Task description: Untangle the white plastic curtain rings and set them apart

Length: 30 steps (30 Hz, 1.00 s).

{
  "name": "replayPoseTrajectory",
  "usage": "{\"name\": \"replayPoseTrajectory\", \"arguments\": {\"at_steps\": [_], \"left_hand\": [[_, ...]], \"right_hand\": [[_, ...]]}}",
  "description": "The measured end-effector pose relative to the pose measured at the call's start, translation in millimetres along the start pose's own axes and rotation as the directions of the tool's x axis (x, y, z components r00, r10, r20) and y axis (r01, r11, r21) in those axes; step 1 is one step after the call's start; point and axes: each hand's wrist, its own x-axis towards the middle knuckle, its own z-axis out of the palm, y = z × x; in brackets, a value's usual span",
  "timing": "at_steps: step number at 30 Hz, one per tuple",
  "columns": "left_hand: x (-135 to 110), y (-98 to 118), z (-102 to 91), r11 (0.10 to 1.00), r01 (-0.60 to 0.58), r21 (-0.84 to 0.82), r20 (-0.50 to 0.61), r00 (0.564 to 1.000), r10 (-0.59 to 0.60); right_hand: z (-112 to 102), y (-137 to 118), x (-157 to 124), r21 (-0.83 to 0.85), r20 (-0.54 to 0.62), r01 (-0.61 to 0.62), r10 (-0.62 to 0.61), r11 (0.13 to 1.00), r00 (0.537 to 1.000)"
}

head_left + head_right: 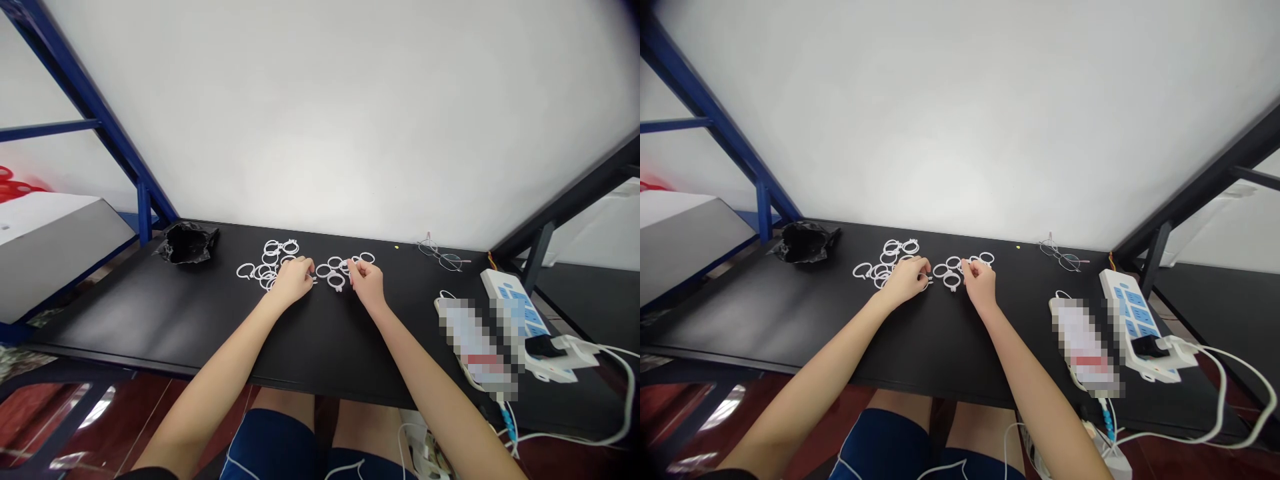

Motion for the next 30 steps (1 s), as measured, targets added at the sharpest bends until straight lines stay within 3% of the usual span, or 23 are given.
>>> {"name": "replayPoseTrajectory", "arguments": {"at_steps": [5, 7, 11, 13, 18, 23, 30], "left_hand": [[2, 2, 1.7, 0.930, -0.019, -0.368, -0.053, 0.999, 0.000], [4, 4, 2.8, 0.847, 0.010, -0.531, -0.044, 0.998, -0.040], [7, 8, 5.7, 0.634, 0.173, -0.754, 0.109, 0.984, -0.138], [7, 10, 7.5, 0.582, 0.207, -0.787, 0.153, 0.978, -0.141], [4, 18, 10.3, 0.546, 0.222, -0.807, 0.203, 0.974, -0.096], [2, 23, 10.1, 0.519, 0.189, -0.834, 0.189, 0.981, -0.054], [-1, 24, 9.9, 0.580, 0.125, -0.805, 0.197, 0.978, 0.064]], "right_hand": [[3, -8, -5, 0.165, 0.133, 0.028, -0.050, 0.986, 0.990], [4, -11, -6, 0.225, 0.228, -0.019, -0.034, 0.974, 0.973], [6, -12, -7, 0.282, 0.359, -0.067, -0.041, 0.957, 0.933], [7, -12, -8, 0.302, 0.401, -0.070, -0.060, 0.951, 0.914], [9, -10, -8, 0.355, 0.428, -0.108, -0.058, 0.929, 0.902], [8, -9, -6, 0.388, 0.323, -0.120, -0.012, 0.914, 0.946], [4, -16, -4, 0.394, 0.218, -0.121, 0.035, 0.911, 0.975]]}}
